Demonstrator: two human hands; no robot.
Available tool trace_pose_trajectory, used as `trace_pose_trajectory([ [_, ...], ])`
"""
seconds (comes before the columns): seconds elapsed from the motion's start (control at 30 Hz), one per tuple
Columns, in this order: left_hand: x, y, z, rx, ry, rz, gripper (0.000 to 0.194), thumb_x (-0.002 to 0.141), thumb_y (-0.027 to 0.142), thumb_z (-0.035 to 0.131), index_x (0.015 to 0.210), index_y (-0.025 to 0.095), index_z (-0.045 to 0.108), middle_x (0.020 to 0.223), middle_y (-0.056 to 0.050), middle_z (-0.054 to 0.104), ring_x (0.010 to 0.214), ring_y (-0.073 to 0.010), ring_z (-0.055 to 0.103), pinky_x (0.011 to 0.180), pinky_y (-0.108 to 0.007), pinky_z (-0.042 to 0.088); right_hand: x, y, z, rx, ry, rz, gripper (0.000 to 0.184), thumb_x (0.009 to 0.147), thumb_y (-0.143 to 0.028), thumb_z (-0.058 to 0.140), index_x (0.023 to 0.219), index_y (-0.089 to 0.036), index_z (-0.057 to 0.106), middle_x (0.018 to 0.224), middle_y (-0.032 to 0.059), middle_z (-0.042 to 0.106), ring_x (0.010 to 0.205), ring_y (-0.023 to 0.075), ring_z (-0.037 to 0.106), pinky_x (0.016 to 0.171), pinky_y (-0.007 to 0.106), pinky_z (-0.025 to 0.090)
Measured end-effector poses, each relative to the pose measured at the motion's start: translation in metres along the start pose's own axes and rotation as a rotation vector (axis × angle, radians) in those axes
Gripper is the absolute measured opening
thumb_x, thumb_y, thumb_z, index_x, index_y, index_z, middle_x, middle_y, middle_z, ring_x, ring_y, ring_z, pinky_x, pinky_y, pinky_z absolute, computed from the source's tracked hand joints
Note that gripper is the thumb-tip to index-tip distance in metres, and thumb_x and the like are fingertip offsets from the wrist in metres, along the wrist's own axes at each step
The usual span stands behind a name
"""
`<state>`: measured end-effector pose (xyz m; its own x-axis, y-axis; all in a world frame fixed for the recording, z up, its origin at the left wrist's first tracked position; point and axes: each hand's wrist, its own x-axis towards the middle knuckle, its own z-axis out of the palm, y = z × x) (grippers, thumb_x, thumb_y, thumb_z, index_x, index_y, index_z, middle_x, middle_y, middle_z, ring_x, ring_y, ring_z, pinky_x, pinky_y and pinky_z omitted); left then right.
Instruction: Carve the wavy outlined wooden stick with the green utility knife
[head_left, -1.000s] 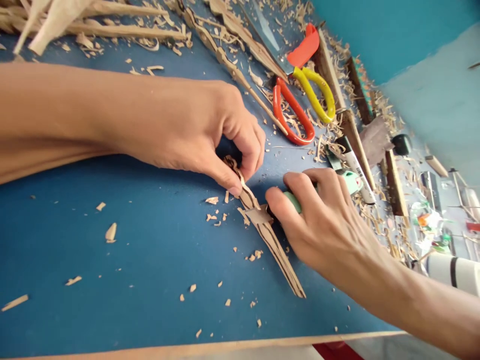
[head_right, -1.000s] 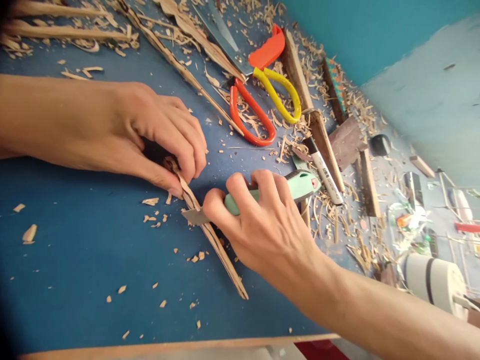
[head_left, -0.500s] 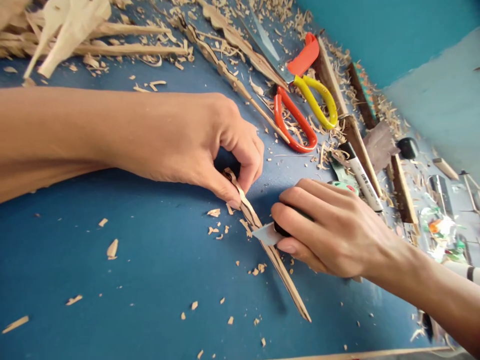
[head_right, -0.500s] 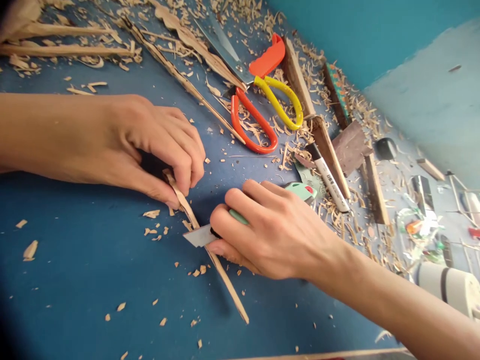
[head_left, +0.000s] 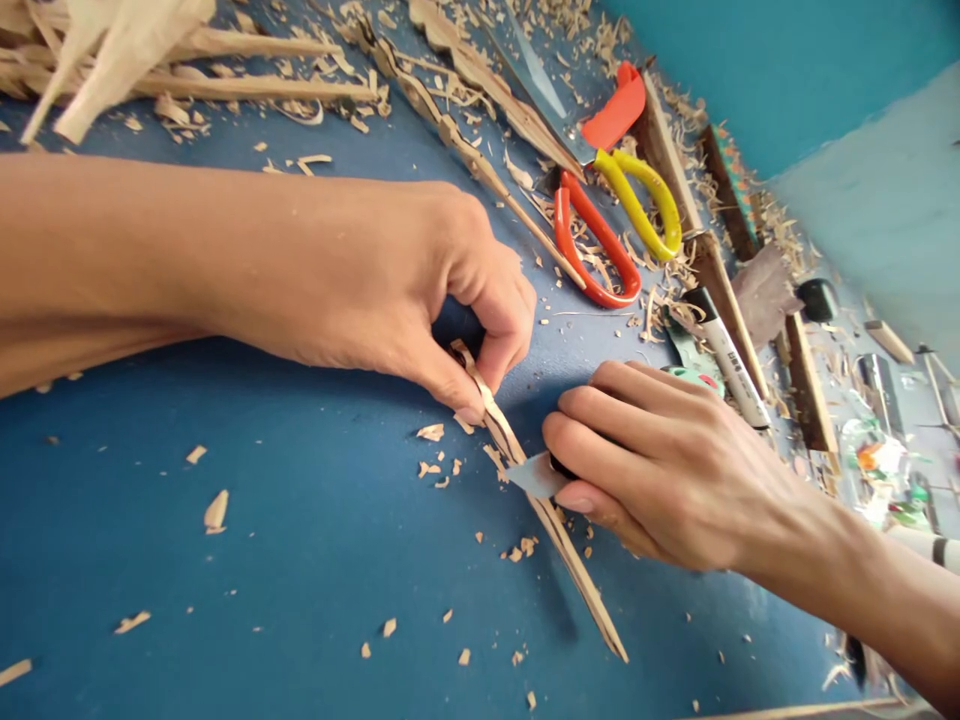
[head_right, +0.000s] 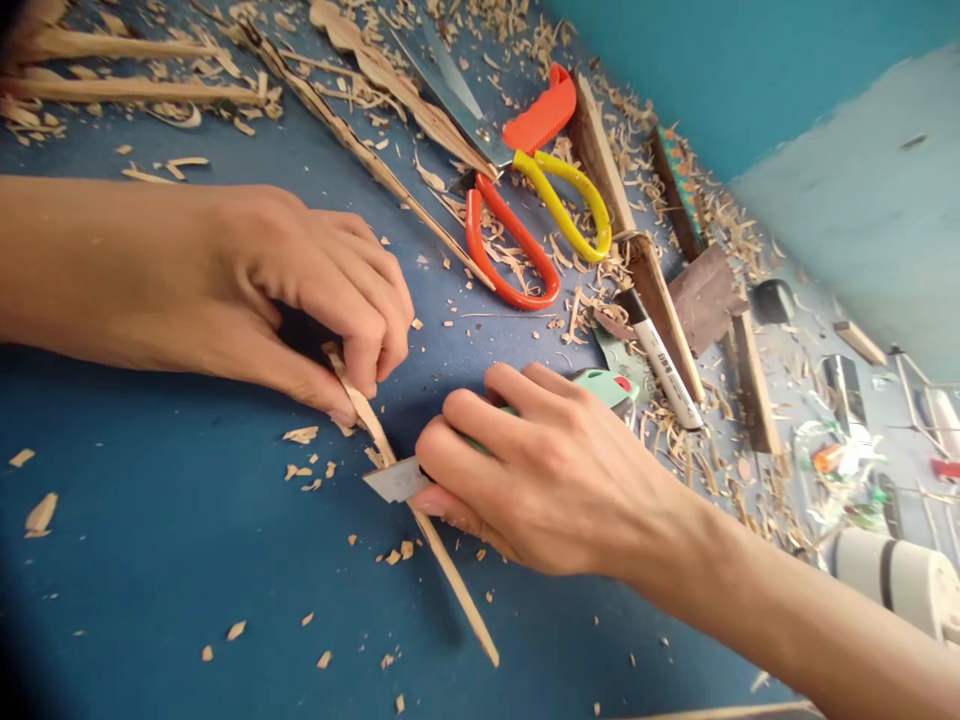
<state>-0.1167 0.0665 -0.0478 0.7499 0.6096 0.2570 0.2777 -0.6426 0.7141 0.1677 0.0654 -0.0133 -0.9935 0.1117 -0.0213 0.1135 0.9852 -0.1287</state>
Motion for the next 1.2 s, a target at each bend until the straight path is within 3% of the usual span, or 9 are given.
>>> trace_pose_trajectory([
  [0.17,-0.001,0.0,-0.001,0.006,0.011,-0.024,0.023,0.076,0.017,0.101,0.076,0.029,0.081,0.081,0.015,0.078,0.083,-0.0111,0.07,0.079,-0.029,0.049,0.002,0.003,-0.002,0.02,-0.022,-0.006,0.043,0.122,-0.038,0.034,0.093,-0.021,0.062,0.088,0.0036,0.059,0.077,0.0233,0.041,0.067,0.042,0.035],
  [0.4,-0.002,0.003,-0.003,-0.046,-0.033,-0.036,0.019,0.088,0.023,0.093,0.075,0.029,0.081,0.085,0.011,0.079,0.084,-0.0138,0.07,0.081,-0.031,0.047,0.006,-0.004,-0.003,-0.063,-0.048,0.044,0.05,0.123,-0.043,0.026,0.095,-0.024,0.063,0.085,0.0044,0.052,0.077,0.0254,0.037,0.063,0.041,0.026],
  [0.7,0.0,0.003,-0.004,-0.069,-0.021,-0.085,0.016,0.087,0.022,0.092,0.075,0.027,0.083,0.088,0.008,0.082,0.089,-0.0161,0.071,0.08,-0.031,0.048,0.002,-0.02,0.007,-0.143,-0.016,0.145,0.044,0.122,-0.044,0.029,0.104,-0.022,0.064,0.087,0.0069,0.056,0.077,0.0265,0.041,0.068,0.042,0.034],
  [0.87,-0.001,0.006,-0.002,-0.087,-0.02,-0.122,0.016,0.087,0.02,0.089,0.075,0.028,0.084,0.091,0.007,0.082,0.09,-0.0148,0.071,0.079,-0.027,0.049,0.003,-0.027,0.001,-0.055,-0.05,0.245,0.037,0.121,-0.04,0.033,0.101,-0.023,0.06,0.095,0.0078,0.057,0.079,0.026,0.042,0.07,0.041,0.035],
  [1.0,-0.002,0.002,-0.002,-0.1,-0.025,-0.142,0.017,0.089,0.026,0.089,0.073,0.029,0.083,0.09,0.006,0.082,0.089,-0.0156,0.071,0.088,-0.03,0.05,0.003,-0.032,-0.004,0.053,-0.078,0.308,0.037,0.121,-0.041,0.036,0.099,-0.025,0.06,0.098,0.0061,0.059,0.079,0.0241,0.045,0.068,0.039,0.033],
  [1.1,-0.001,0.0,-0.003,-0.115,-0.032,-0.122,0.02,0.093,0.029,0.086,0.073,0.029,0.083,0.089,0.005,0.083,0.089,-0.0165,0.072,0.096,-0.034,0.05,0.001,-0.037,-0.007,-0.007,-0.014,0.366,0.036,0.12,-0.044,0.043,0.096,-0.026,0.063,0.094,0.0051,0.06,0.078,0.0246,0.05,0.066,0.039,0.031],
  [1.2,-0.001,0.0,-0.002,-0.122,-0.015,-0.104,0.024,0.096,0.027,0.081,0.072,0.027,0.081,0.087,0.004,0.081,0.088,-0.0157,0.071,0.095,-0.035,0.047,-0.003,-0.034,-0.016,-0.166,0.139,0.466,0.032,0.119,-0.041,0.048,0.098,-0.025,0.066,0.093,0.0064,0.061,0.079,0.0251,0.054,0.064,0.038,0.032],
])
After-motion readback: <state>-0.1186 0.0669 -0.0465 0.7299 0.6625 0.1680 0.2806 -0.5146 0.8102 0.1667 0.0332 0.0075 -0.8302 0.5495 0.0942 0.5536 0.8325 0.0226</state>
